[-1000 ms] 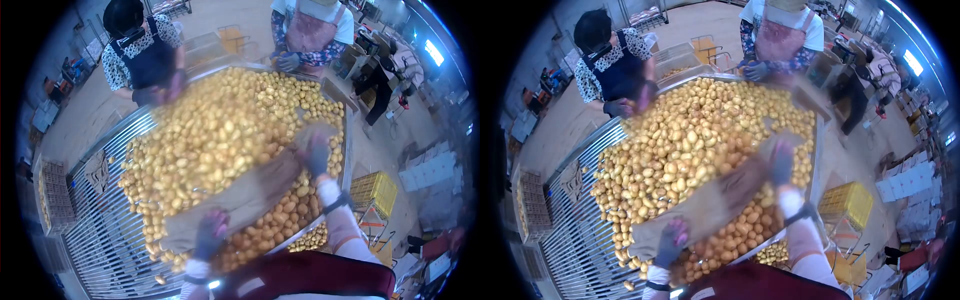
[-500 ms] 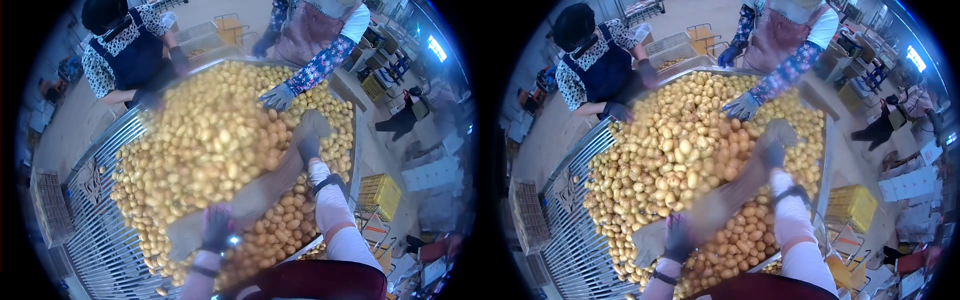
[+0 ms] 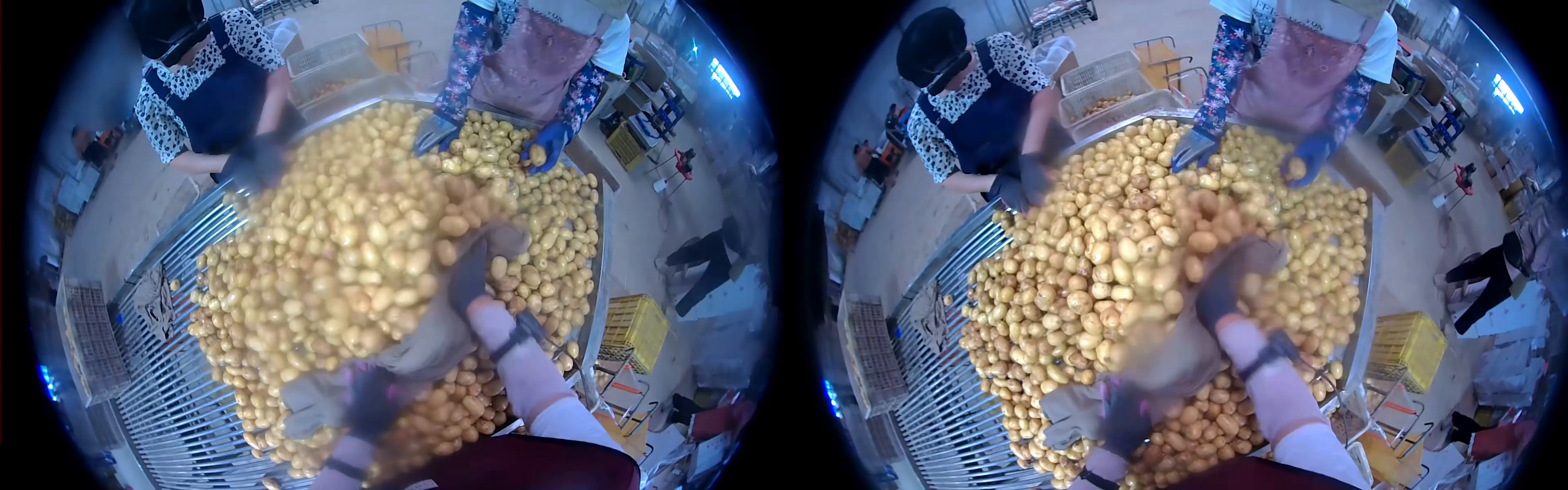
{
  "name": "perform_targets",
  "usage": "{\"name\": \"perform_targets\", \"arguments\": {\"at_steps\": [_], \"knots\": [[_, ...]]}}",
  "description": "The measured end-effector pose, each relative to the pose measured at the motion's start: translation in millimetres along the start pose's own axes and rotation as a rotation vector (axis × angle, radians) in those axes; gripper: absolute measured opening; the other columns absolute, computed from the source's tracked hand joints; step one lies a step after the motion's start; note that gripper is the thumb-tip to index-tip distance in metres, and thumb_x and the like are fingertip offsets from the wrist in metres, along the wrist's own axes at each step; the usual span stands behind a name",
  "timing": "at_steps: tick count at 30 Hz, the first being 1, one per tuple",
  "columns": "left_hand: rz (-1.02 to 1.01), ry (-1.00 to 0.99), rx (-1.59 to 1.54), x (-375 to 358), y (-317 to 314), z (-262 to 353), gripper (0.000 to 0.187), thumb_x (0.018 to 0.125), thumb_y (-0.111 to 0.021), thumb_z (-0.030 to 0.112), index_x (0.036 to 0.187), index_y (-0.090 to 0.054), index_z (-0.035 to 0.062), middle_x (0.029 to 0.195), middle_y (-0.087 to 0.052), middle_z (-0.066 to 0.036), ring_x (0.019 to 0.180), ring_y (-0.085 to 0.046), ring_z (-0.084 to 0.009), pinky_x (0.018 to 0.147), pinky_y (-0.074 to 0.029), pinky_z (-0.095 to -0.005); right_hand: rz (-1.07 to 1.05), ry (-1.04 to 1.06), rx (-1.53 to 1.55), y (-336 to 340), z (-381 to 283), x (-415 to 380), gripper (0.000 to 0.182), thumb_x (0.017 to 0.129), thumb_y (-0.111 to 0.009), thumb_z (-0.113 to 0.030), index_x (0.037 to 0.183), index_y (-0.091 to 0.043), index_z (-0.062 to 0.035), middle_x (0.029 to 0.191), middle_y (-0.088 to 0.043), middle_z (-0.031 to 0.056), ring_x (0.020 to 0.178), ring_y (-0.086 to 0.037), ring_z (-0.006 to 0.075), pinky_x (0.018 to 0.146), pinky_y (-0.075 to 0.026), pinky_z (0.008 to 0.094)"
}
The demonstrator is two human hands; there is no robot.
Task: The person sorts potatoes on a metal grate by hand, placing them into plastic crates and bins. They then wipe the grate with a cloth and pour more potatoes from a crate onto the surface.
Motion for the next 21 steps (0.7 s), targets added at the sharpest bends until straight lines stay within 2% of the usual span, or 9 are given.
{"name": "perform_targets", "arguments": {"at_steps": [1, 3, 4, 5, 9, 13, 16, 18, 21], "knots": [[-0.001, -0.026, 0.030, 1, 0, 1, 0.052, 0.091, -0.055, 0.028, 0.132, -0.054, -0.0048, 0.138, -0.049, -0.033, 0.139, -0.034, -0.0529, 0.120, -0.017, -0.0640, -0.016, -0.015, 0.283, 4, 1, 20, 0.051, 0.098, -0.047, -0.019, 0.144, -0.043, 0.0020, 0.147, -0.043, 0.0195, 0.137, -0.037, 0.0360, 0.112, -0.029, 0.0468], [0.053, -0.030, -0.011, 7, 3, 1, 0.046, 0.093, -0.055, 0.028, 0.131, -0.057, 0.0017, 0.133, -0.055, -0.027, 0.132, -0.045, -0.0489, 0.117, -0.020, -0.0663, 0.082, 0.066, 1.761, 25, 14, 46, 0.041, 0.105, -0.043, -0.029, 0.139, -0.049, -0.0077, 0.135, -0.054, 0.0082, 0.124, -0.051, 0.0207, 0.095, -0.047, 0.0380], [0.077, -0.025, -0.036, 5, 4, 2, 0.043, 0.094, -0.055, 0.027, 0.130, -0.059, 0.0050, 0.131, -0.057, -0.024, 0.129, -0.050, -0.0470, 0.116, -0.022, -0.0675, 0.101, 0.098, 1.931, 33, 17, 56, 0.041, 0.105, -0.043, -0.029, 0.139, -0.050, -0.0076, 0.134, -0.055, 0.0084, 0.124, -0.052, 0.0211, 0.094, -0.047, 0.0381], [0.042, -0.006, -0.050, 6, -1, -1, 0.041, 0.094, -0.054, 0.027, 0.129, -0.059, 0.0056, 0.129, -0.059, -0.022, 0.128, -0.050, -0.0467, 0.116, -0.022, -0.0677, 0.132, 0.108, 1.917, 39, 19, 64, 0.041, 0.105, -0.043, -0.029, 0.139, -0.050, -0.0075, 0.134, -0.055, 0.0087, 0.123, -0.052, 0.0214, 0.094, -0.047, 0.0382], [-0.071, 0.016, -0.151, 4, -34, -15, 0.034, 0.095, -0.054, 0.026, 0.123, -0.059, 0.0073, 0.122, -0.062, -0.018, 0.124, -0.052, -0.0462, 0.115, -0.022, -0.0682, 0.300, 0.081, 0.686, 51, 0, 55, 0.040, 0.104, -0.045, -0.028, 0.137, -0.050, -0.0071, 0.133, -0.056, 0.0099, 0.119, -0.054, 0.0228, 0.093, -0.048, 0.0387], [-0.126, 0.010, 0.008, 8, -24, -6, 0.029, 0.096, -0.056, 0.029, 0.117, -0.058, 0.0096, 0.115, -0.064, -0.013, 0.121, -0.054, -0.0369, 0.109, -0.032, -0.0621, 0.449, 0.427, 0.647, 52, -55, -53, 0.039, 0.103, -0.047, -0.028, 0.136, -0.051, -0.0067, 0.131, -0.056, 0.0110, 0.116, -0.056, 0.0242, 0.091, -0.049, 0.0391], [0.010, 0.195, -0.380, 26, 20, 9, 0.029, 0.097, -0.056, 0.030, 0.118, -0.060, 0.0096, 0.109, -0.064, -0.013, 0.108, -0.059, -0.0344, 0.100, -0.039, -0.0564, 0.478, 0.540, 0.577, 66, -81, -105, 0.039, 0.102, -0.048, -0.027, 0.135, -0.051, -0.0064, 0.130, -0.057, 0.0119, 0.113, -0.058, 0.0253, 0.090, -0.050, 0.0395], [0.083, 0.330, -0.628, 27, 43, 17, 0.030, 0.097, -0.056, 0.030, 0.118, -0.061, 0.0096, 0.105, -0.064, -0.013, 0.099, -0.061, -0.0327, 0.093, -0.044, -0.0526, 0.424, 0.529, 0.584, 62, -90, -84, 0.039, 0.102, -0.049, -0.027, 0.134, -0.052, -0.0062, 0.130, -0.057, 0.0124, 0.111, -0.059, 0.0260, 0.090, -0.050, 0.0397], [-0.039, 0.115, -0.304, -3, -35, -16, 0.032, 0.097, -0.057, 0.026, 0.123, -0.059, 0.0091, 0.100, -0.065, -0.013, 0.092, -0.064, -0.0329, 0.087, -0.048, -0.0483, 0.338, 0.442, 0.636, 51, -92, -23, 0.038, 0.101, -0.051, -0.026, 0.133, -0.052, -0.0059, 0.129, -0.058, 0.0133, 0.109, -0.060, 0.0270, 0.089, -0.051, 0.0400]]}}
Point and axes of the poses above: each hand's wrist, its own x-axis towards the middle knuckle, its own y-axis out of the back of the hand, z = x × y, the point moved 8 cm from there along x, towards the middle knuckle
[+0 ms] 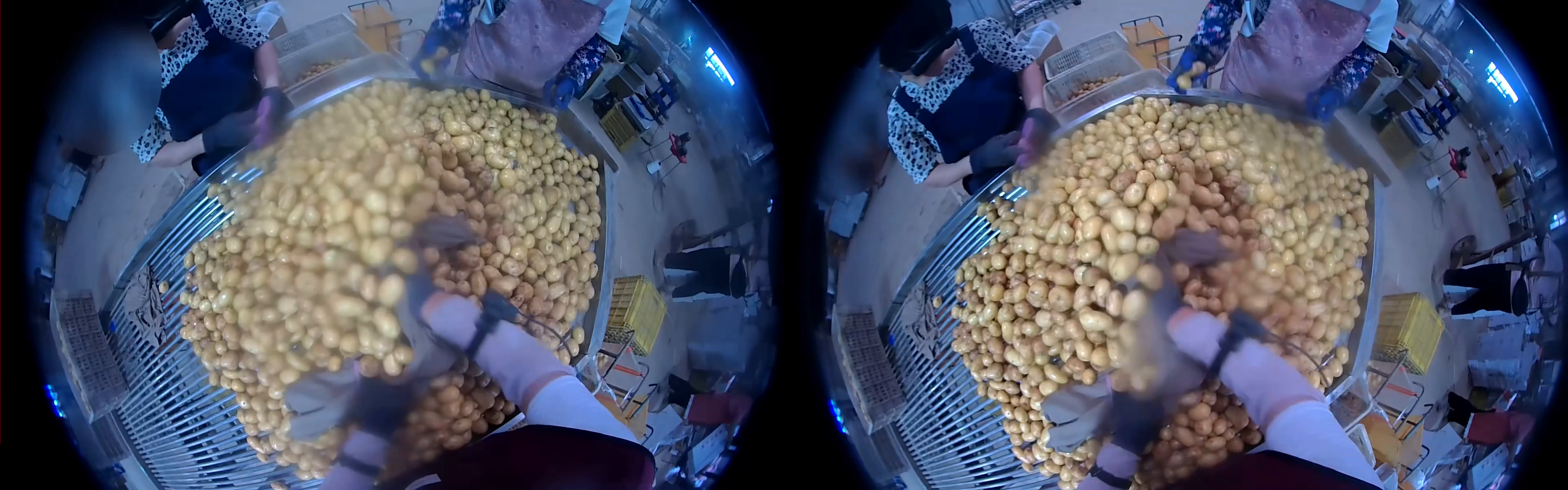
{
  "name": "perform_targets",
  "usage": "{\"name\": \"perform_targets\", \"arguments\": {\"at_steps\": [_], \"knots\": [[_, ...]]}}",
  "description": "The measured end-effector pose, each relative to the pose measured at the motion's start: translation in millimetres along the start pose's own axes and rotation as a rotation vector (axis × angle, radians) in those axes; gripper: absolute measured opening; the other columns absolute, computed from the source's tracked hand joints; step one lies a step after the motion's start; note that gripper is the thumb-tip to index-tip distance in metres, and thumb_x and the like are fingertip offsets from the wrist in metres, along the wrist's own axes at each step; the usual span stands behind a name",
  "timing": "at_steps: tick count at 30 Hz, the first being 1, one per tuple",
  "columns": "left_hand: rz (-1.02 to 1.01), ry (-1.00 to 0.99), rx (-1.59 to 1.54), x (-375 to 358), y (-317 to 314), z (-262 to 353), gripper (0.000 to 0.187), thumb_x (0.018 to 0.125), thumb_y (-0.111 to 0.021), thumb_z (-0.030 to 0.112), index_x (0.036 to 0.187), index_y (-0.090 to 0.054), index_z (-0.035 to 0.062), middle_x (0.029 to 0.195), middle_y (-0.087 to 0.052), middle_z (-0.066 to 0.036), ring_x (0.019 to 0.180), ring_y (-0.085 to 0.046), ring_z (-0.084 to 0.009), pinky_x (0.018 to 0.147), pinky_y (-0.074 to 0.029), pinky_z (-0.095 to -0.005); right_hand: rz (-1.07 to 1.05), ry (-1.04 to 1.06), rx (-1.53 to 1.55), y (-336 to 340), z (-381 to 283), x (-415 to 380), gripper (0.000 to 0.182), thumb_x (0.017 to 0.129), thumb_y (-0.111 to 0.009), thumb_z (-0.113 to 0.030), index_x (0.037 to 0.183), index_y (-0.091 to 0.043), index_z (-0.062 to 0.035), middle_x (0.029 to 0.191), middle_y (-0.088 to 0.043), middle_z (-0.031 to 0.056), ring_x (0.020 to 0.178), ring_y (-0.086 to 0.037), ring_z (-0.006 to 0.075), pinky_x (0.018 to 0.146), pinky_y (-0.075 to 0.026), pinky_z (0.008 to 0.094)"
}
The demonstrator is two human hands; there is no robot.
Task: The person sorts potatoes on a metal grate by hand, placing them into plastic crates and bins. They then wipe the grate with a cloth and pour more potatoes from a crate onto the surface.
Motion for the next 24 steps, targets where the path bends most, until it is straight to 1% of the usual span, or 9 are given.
{"name": "perform_targets", "arguments": {"at_steps": [4, 6, 9, 12, 13, 16, 19, 22, 24], "knots": [[-0.206, -0.129, 0.286, 17, 8, 26, 0.031, 0.094, -0.059, 0.020, 0.123, -0.060, 0.0077, 0.096, -0.067, -0.016, 0.087, -0.066, -0.0369, 0.083, -0.051, -0.0472, 0.022, -0.160, -0.009, -7, 34, 51, 0.038, 0.100, -0.052, -0.026, 0.132, -0.053, -0.0055, 0.127, -0.059, 0.0144, 0.105, -0.062, 0.0284, 0.087, -0.052, 0.0405], [-0.128, -0.004, -0.016, 15, -25, 0, 0.028, 0.097, -0.054, 0.027, 0.112, -0.064, 0.0052, 0.104, -0.065, -0.021, 0.095, -0.065, -0.0385, 0.088, -0.048, -0.0548, 0.047, -0.227, -0.032, -7, 41, 70, 0.037, 0.100, -0.053, -0.025, 0.131, -0.053, -0.0053, 0.127, -0.059, 0.0150, 0.103, -0.063, 0.0291, 0.087, -0.053, 0.0407], [0.218, -0.275, 0.196, 15, 8, 26, 0.029, 0.097, -0.053, 0.028, 0.110, -0.065, 0.0050, 0.100, -0.067, -0.020, 0.087, -0.066, -0.0361, 0.075, -0.050, -0.0507, 0.049, -0.291, 0.053, 1, 35, 77, 0.037, 0.099, -0.055, -0.025, 0.130, -0.054, -0.0050, 0.125, -0.060, 0.0158, 0.101, -0.065, 0.0302, 0.086, -0.053, 0.0411], [0.119, -0.204, 0.252, 17, 2, 23, 0.031, 0.097, -0.055, 0.030, 0.112, -0.065, 0.0049, 0.093, -0.069, -0.019, 0.080, -0.067, -0.0332, 0.066, -0.052, -0.0459, -0.013, -0.338, 0.413, 11, 19, 41, 0.037, 0.098, -0.056, -0.025, 0.129, -0.054, -0.0047, 0.124, -0.061, 0.0167, 0.098, -0.066, 0.0312, 0.085, -0.054, 0.0414], [-0.008, -0.096, 0.186, 18, -10, 12, 0.032, 0.097, -0.056, 0.031, 0.112, -0.065, 0.0046, 0.091, -0.069, -0.018, 0.080, -0.067, -0.0327, 0.066, -0.052, -0.0455, -0.007, -0.290, 0.477, 22, 9, 21, 0.037, 0.098, -0.056, -0.024, 0.129, -0.054, -0.0046, 0.124, -0.061, 0.0170, 0.097, -0.067, 0.0316, 0.084, -0.054, 0.0415], [0.068, -0.226, 0.313, 7, -1, 25, 0.031, 0.096, -0.057, 0.031, 0.111, -0.066, 0.0052, 0.091, -0.069, -0.018, 0.081, -0.067, -0.0327, 0.068, -0.052, -0.0454, 0.171, 0.082, 0.379, 84, -19, -46, 0.041, 0.093, -0.059, -0.022, 0.130, -0.057, -0.0037, 0.116, -0.065, 0.0185, 0.097, -0.065, 0.0361, 0.089, -0.052, 0.0429], [-0.038, -0.165, 0.250, 8, -2, 19, 0.030, 0.097, -0.057, 0.031, 0.110, -0.066, 0.0060, 0.092, -0.069, -0.018, 0.081, -0.066, -0.0327, 0.069, -0.052, -0.0453, 0.206, 0.042, 0.282, 102, -30, -71, 0.044, 0.092, -0.059, -0.022, 0.132, -0.056, -0.0041, 0.118, -0.064, 0.0191, 0.109, -0.060, 0.0380, 0.097, -0.047, 0.0449], [-0.084, -0.150, 0.240, 11, -6, 16, 0.029, 0.097, -0.057, 0.031, 0.109, -0.066, 0.0068, 0.093, -0.068, -0.018, 0.082, -0.066, -0.0326, 0.070, -0.051, -0.0452, 0.070, -0.202, 0.639, 63, 14, -32, 0.052, 0.095, -0.053, -0.021, 0.143, -0.048, -0.0011, 0.145, -0.049, 0.0225, 0.139, -0.041, 0.0368, 0.116, -0.030, 0.0448], [-0.115, -0.150, 0.236, 13, -13, 10, 0.028, 0.097, -0.057, 0.031, 0.109, -0.066, 0.0074, 0.094, -0.068, -0.018, 0.083, -0.066, -0.0326, 0.071, -0.051, -0.0452, 0.009, -0.227, 0.159, 29, 37, 10, 0.058, 0.096, -0.050, -0.022, 0.148, -0.041, 0.0035, 0.154, -0.038, 0.0243, 0.148, -0.028, 0.0367, 0.123, -0.019, 0.0477]]}}
Point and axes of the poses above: each hand's wrist, its own x-axis towards the middle knuckle, its own y-axis out of the back of the hand, z = x × y, the point moved 8 cm from there along x, towards the middle knuckle
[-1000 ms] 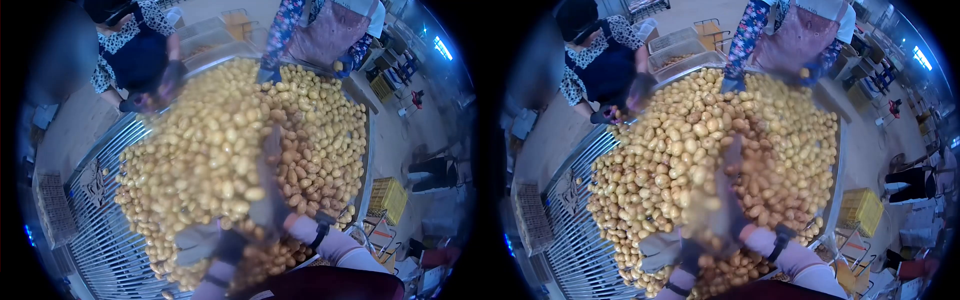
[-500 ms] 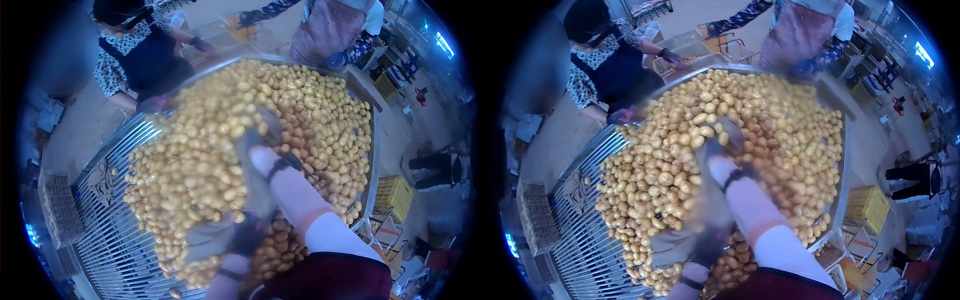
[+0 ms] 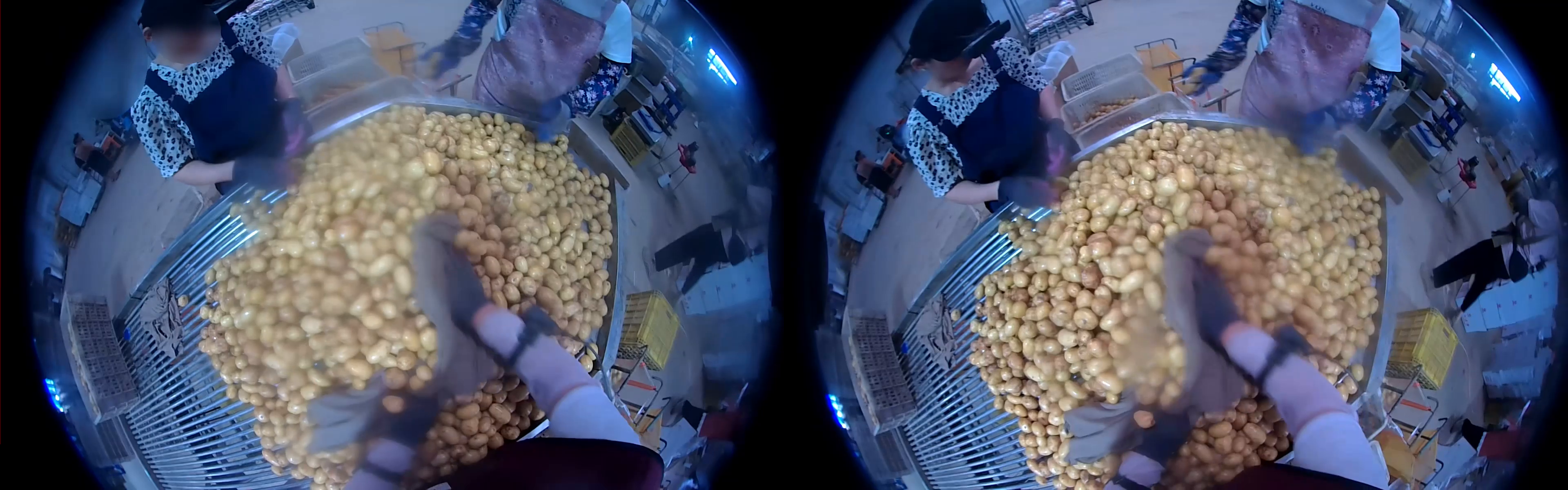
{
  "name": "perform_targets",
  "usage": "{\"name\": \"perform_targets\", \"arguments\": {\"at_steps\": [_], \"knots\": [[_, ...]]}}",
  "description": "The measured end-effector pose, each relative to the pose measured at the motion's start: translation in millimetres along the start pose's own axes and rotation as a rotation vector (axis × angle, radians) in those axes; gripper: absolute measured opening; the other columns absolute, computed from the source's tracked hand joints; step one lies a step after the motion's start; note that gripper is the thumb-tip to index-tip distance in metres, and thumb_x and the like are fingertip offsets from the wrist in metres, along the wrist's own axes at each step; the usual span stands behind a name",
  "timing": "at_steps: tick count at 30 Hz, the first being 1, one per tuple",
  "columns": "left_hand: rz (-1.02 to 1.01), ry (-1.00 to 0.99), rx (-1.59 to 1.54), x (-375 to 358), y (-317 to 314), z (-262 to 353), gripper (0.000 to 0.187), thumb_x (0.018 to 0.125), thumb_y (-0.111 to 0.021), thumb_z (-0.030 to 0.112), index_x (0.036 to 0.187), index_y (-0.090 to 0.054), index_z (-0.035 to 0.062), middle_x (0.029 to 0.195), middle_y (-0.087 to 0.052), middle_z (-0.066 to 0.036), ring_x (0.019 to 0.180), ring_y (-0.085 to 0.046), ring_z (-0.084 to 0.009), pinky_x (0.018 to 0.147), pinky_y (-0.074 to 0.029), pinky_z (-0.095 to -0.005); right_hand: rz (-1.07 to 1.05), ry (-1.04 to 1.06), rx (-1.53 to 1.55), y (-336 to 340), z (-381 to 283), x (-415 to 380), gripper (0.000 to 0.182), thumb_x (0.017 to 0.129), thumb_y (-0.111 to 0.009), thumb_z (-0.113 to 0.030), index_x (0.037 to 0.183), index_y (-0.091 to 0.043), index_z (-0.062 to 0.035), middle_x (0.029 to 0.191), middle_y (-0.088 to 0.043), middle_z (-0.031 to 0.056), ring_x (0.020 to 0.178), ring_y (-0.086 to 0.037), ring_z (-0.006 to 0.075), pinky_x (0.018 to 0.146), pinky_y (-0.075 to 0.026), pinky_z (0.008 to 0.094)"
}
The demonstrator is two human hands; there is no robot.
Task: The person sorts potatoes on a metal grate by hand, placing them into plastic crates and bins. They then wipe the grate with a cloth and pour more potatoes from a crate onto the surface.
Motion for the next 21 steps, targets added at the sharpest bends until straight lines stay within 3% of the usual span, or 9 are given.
{"name": "perform_targets", "arguments": {"at_steps": [2, 3, 5, 7, 10, 13, 18, 20, 21], "knots": [[-0.036, 0.003, -0.025, 1, -14, -7, 0.027, 0.097, -0.057, 0.031, 0.109, -0.066, 0.0079, 0.095, -0.068, -0.018, 0.083, -0.066, -0.0326, 0.072, -0.051, -0.0451, 0.075, 0.093, -0.815, -20, 3, 50, 0.057, 0.097, -0.047, -0.021, 0.147, -0.041, 0.0059, 0.153, -0.039, 0.0237, 0.146, -0.029, 0.0376, 0.123, -0.019, 0.0501], [-0.053, 0.013, -0.048, 1, -22, -11, 0.027, 0.097, -0.057, 0.031, 0.108, -0.067, 0.0082, 0.096, -0.068, -0.018, 0.083, -0.066, -0.0326, 0.072, -0.051, -0.0451, 0.272, 0.124, -1.040, -19, -10, 57, 0.053, 0.097, -0.046, -0.019, 0.144, -0.044, 0.0060, 0.149, -0.044, 0.0225, 0.142, -0.037, 0.0381, 0.120, -0.024, 0.0502], [-0.036, 0.025, -0.096, 3, -36, -15, 0.026, 0.097, -0.057, 0.030, 0.108, -0.067, 0.0087, 0.097, -0.068, -0.018, 0.084, -0.066, -0.0325, 0.073, -0.051, -0.0451, 0.412, 0.101, -0.926, -41, -5, 66, 0.050, 0.099, -0.043, -0.015, 0.144, -0.044, 0.0052, 0.149, -0.045, 0.0227, 0.141, -0.039, 0.0374, 0.119, -0.027, 0.0496], [0.103, 0.005, -0.038, 2, -25, -14, 0.025, 0.097, -0.057, 0.030, 0.108, -0.066, 0.0090, 0.101, -0.067, -0.019, 0.088, -0.065, -0.0339, 0.076, -0.050, -0.0461, 0.227, 0.182, -0.508, -34, -9, 57, 0.047, 0.098, -0.046, -0.014, 0.142, -0.046, 0.0037, 0.143, -0.048, 0.0213, 0.134, -0.043, 0.0347, 0.113, -0.031, 0.0462], [0.416, -0.009, 0.227, -18, 10, -3, 0.025, 0.098, -0.057, 0.027, 0.112, -0.065, 0.0077, 0.113, -0.064, -0.020, 0.101, -0.062, -0.0384, 0.088, -0.047, -0.0501, 0.115, 0.394, 0.101, 40, -57, 12, 0.044, 0.097, -0.051, -0.012, 0.138, -0.048, 0.0014, 0.134, -0.053, 0.0191, 0.124, -0.050, 0.0308, 0.104, -0.038, 0.0411], [0.571, 0.044, -0.085, -28, 40, -8, 0.048, 0.092, -0.065, 0.026, 0.133, -0.053, 0.0035, 0.118, -0.059, -0.021, 0.109, -0.057, -0.0401, 0.100, -0.040, -0.0564, 0.089, 0.564, 0.577, 136, -93, -31, 0.041, 0.096, -0.056, -0.010, 0.135, -0.051, -0.0008, 0.125, -0.058, 0.0169, 0.115, -0.057, 0.0268, 0.095, -0.045, 0.0360], [0.814, 0.008, 0.064, -13, 116, 43, 0.045, 0.087, -0.069, 0.024, 0.127, -0.057, 0.0059, 0.119, -0.059, -0.018, 0.110, -0.055, -0.0429, 0.101, -0.040, -0.0558, 0.178, 0.217, 1.341, 210, -19, -83, 0.037, 0.095, -0.059, -0.008, 0.132, -0.054, -0.0043, 0.117, -0.063, 0.0123, 0.105, -0.063, 0.0198, 0.085, -0.053, 0.0291], [0.797, -0.051, 0.084, -10, 135, 53, 0.040, 0.087, -0.068, 0.023, 0.122, -0.060, 0.0064, 0.114, -0.060, -0.018, 0.109, -0.055, -0.0430, 0.100, -0.040, -0.0545, 0.377, 0.127, 1.265, 237, 39, -106, 0.035, 0.097, -0.057, -0.008, 0.132, -0.054, -0.0048, 0.116, -0.064, 0.0106, 0.106, -0.063, 0.0177, 0.086, -0.053, 0.0279], [0.786, -0.065, 0.029, -11, 150, 57, 0.036, 0.088, -0.068, 0.023, 0.120, -0.062, 0.0064, 0.111, -0.061, -0.018, 0.109, -0.056, -0.0427, 0.100, -0.041, -0.0537, 0.465, 0.090, 1.148, 247, 69, -128, 0.038, 0.098, -0.057, -0.011, 0.135, -0.052, -0.0024, 0.123, -0.063, 0.0107, 0.113, -0.061, 0.0195, 0.095, -0.050, 0.0312]]}}
Point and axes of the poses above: each hand's wrist, its own x-axis towards the middle knuckle, its own y-axis out of the back of the hand, z = x × y, the point moved 8 cm from there along x, towards the middle knuckle
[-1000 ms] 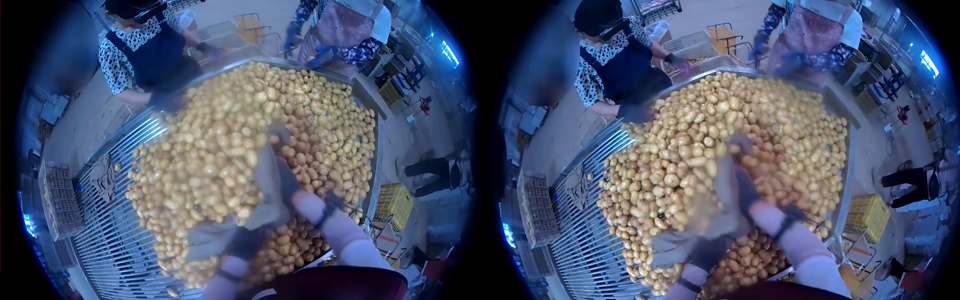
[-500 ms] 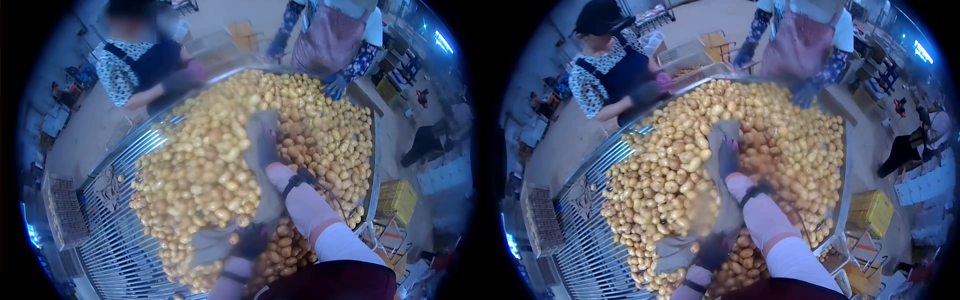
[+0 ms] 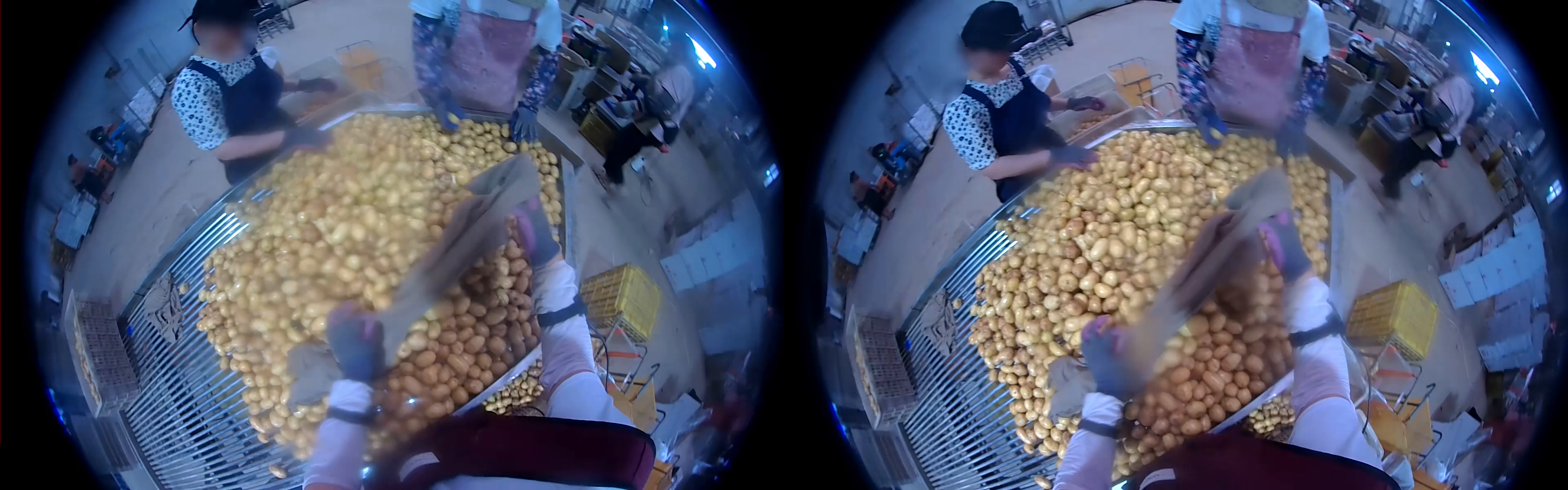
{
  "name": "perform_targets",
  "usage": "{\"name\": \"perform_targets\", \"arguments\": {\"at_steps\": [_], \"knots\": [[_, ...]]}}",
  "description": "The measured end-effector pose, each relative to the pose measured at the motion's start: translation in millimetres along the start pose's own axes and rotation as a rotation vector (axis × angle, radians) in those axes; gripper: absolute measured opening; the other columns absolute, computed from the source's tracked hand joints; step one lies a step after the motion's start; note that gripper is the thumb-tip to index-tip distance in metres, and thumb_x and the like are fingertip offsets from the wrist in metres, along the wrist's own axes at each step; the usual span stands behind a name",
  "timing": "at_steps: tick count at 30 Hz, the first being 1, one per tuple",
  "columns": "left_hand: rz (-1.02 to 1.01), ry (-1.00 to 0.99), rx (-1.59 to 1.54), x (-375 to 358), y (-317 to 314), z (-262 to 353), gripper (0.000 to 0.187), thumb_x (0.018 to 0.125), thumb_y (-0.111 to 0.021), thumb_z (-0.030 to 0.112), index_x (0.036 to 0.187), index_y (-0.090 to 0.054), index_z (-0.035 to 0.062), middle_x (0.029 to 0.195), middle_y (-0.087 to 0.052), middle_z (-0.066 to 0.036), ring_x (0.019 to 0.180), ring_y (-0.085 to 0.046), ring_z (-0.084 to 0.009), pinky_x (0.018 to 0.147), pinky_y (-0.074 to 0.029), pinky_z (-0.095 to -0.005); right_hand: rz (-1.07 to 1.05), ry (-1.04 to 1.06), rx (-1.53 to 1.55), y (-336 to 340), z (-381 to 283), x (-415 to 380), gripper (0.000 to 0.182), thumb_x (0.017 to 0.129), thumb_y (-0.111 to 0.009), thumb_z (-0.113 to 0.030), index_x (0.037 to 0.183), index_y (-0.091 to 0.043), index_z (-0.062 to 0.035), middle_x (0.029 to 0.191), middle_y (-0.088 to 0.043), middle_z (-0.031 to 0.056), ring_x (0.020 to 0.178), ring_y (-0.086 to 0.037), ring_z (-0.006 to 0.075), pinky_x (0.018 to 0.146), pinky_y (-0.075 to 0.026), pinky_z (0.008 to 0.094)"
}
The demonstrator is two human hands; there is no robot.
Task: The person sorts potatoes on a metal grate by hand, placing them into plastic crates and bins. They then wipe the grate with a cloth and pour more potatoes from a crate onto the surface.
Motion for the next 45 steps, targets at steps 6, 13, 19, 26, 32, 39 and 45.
{"name": "perform_targets", "arguments": {"at_steps": [6, 13, 19, 26, 32, 39, 45], "knots": [[-0.725, 0.599, -0.600, -86, 6, -37, 0.015, 0.089, -0.072, 0.017, 0.100, -0.071, 0.0085, 0.084, -0.070, -0.006, 0.100, -0.065, -0.0307, 0.091, -0.051, -0.0420, 0.020, -0.410, -0.791, 190, 69, -119, 0.029, 0.093, -0.065, -0.021, 0.116, -0.064, -0.0035, 0.117, -0.066, 0.0107, 0.108, -0.062, 0.0216, 0.091, -0.049, 0.0359], [-0.609, -0.101, -0.207, -93, 10, 13, 0.043, 0.089, -0.071, 0.032, 0.126, -0.067, 0.0106, 0.125, -0.065, -0.013, 0.124, -0.055, -0.0389, 0.104, -0.042, -0.0538, 0.181, 0.420, -1.399, 88, 53, -147, 0.043, 0.087, -0.070, -0.025, 0.123, -0.061, -0.0020, 0.118, -0.061, 0.0215, 0.111, -0.059, 0.0422, 0.097, -0.047, 0.0493], [-0.737, -0.223, 0.080, -100, -76, -9, 0.064, 0.099, -0.057, 0.041, 0.150, -0.042, 0.0072, 0.156, -0.040, -0.018, 0.149, -0.029, -0.0387, 0.120, -0.021, -0.0629, -0.073, -0.147, -1.577, 47, 139, -30, 0.071, 0.096, -0.056, -0.037, 0.147, -0.035, 0.0084, 0.150, -0.040, 0.0265, 0.142, -0.035, 0.0446, 0.117, -0.026, 0.0566], [-0.622, -0.141, 0.094, -81, -112, -3, 0.067, 0.099, -0.054, 0.047, 0.151, -0.041, 0.0068, 0.155, -0.041, -0.018, 0.148, -0.032, -0.0380, 0.119, -0.021, -0.0638, 0.011, -0.201, -1.656, 35, 185, 7, 0.072, 0.100, -0.047, -0.039, 0.150, -0.029, 0.0108, 0.156, -0.030, 0.0312, 0.147, -0.024, 0.0483, 0.121, -0.016, 0.0579], [-0.525, -0.106, -0.039, -89, -84, 6, 0.069, 0.095, -0.058, 0.051, 0.143, -0.050, 0.0030, 0.151, -0.045, -0.021, 0.145, -0.036, -0.0403, 0.119, -0.021, -0.0618, -0.450, 0.229, -1.359, -68, 145, -148, 0.071, 0.092, -0.056, -0.046, 0.137, -0.044, 0.0083, 0.141, -0.041, 0.0323, 0.135, -0.036, 0.0485, 0.114, -0.024, 0.0561], [-0.821, -0.012, -0.165, -89, -95, -3, 0.069, 0.091, -0.063, 0.055, 0.137, -0.055, 0.0047, 0.148, -0.049, -0.019, 0.143, -0.039, -0.0385, 0.119, -0.021, -0.0612, -0.507, 0.383, -1.663, -109, 172, -34, 0.046, 0.088, -0.059, -0.035, 0.114, -0.064, 0.0019, 0.112, -0.065, 0.0228, 0.104, -0.060, 0.0391, 0.095, -0.043, 0.0510], [-0.822, -0.038, 0.010, -52, -79, 19, 0.050, 0.094, -0.061, 0.050, 0.125, -0.062, 0.0103, 0.137, -0.056, -0.016, 0.135, -0.047, -0.0370, 0.119, -0.021, -0.0608, -0.487, 0.563, -1.890, -100, 203, -35, 0.038, 0.088, -0.060, -0.032, 0.109, -0.066, -0.0005, 0.106, -0.065, 0.0208, 0.097, -0.061, 0.0389, 0.089, -0.044, 0.0508]]}}
Point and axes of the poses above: each hand's wrist, its own x-axis towards the middle knuckle, its own y-axis out of the back of the hand, z = x × y, the point moved 8 cm from there along x, towards the middle knuckle
